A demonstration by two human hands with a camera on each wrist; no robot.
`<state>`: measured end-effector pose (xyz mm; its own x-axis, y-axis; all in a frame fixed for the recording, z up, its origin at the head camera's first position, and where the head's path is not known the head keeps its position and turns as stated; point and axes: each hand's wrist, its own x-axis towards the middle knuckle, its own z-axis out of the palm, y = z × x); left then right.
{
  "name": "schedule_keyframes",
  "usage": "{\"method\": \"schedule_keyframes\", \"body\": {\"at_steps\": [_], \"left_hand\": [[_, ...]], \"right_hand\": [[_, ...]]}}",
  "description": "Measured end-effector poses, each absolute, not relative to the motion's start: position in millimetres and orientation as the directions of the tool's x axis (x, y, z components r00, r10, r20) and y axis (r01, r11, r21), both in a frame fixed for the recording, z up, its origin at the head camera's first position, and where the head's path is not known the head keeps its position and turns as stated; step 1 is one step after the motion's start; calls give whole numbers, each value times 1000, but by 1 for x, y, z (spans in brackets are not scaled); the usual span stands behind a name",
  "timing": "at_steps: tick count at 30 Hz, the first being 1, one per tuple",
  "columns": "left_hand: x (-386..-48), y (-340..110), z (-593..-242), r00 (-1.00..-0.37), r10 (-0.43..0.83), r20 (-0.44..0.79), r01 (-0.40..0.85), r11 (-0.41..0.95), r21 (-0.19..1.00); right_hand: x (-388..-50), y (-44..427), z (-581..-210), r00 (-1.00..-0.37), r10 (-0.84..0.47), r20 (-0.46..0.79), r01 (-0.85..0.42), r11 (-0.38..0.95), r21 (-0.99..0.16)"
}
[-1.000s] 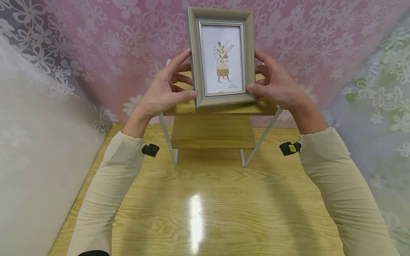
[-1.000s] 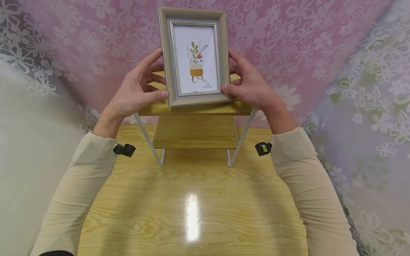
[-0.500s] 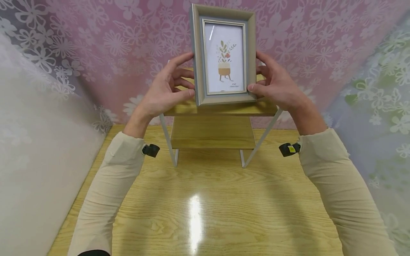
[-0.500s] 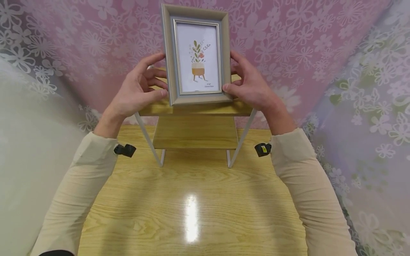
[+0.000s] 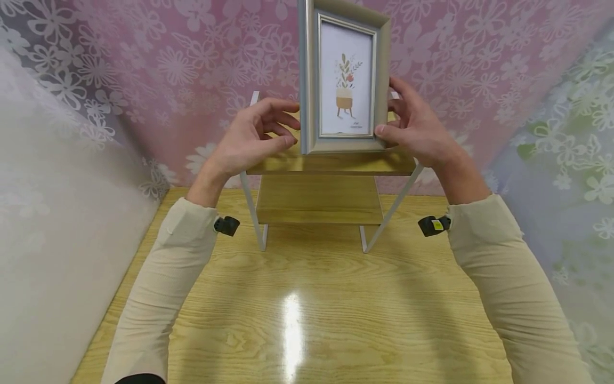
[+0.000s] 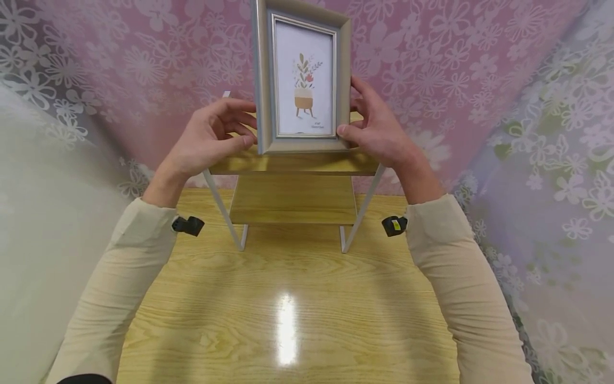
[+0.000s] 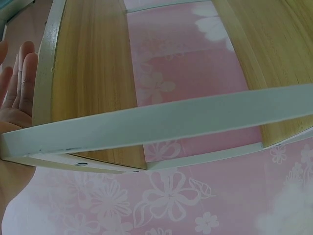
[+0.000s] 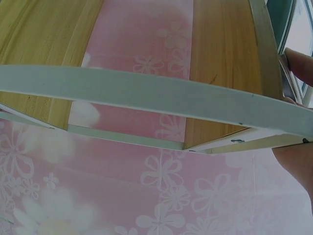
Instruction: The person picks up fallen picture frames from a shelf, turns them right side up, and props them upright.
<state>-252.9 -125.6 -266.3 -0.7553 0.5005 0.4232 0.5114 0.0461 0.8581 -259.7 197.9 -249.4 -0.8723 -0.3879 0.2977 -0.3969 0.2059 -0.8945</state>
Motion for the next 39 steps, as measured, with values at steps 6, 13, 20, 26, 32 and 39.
{"method": "schedule_keyframes", "body": {"at_steps": [6,13,20,26,32,39], "left_hand": [[-253,-127,-268,-741,517,428,522,42,852],[-252,-127,-268,-744,520,419,515,48,856],[-252,-126,-268,-748,513,421,528,77,846],[-251,-125,-266,-762,499,413,519,90,850],[-251,-120,-265,-782,487,388,514,153,844],[-251,-116,-263,-789,507,348,503,208,839]], "right_hand": [[-260,198,-250,-862,-394,319,-404,154,-902],[-261,198,-251,-862,-391,323,-388,98,-916],[-261,197,-252,-856,-395,332,-416,147,-898],[-261,195,-253,-852,-397,341,-433,167,-886],[-262,197,-252,-845,-408,346,-435,147,-888],[-262,199,-252,-842,-413,347,-427,117,-897]]}}
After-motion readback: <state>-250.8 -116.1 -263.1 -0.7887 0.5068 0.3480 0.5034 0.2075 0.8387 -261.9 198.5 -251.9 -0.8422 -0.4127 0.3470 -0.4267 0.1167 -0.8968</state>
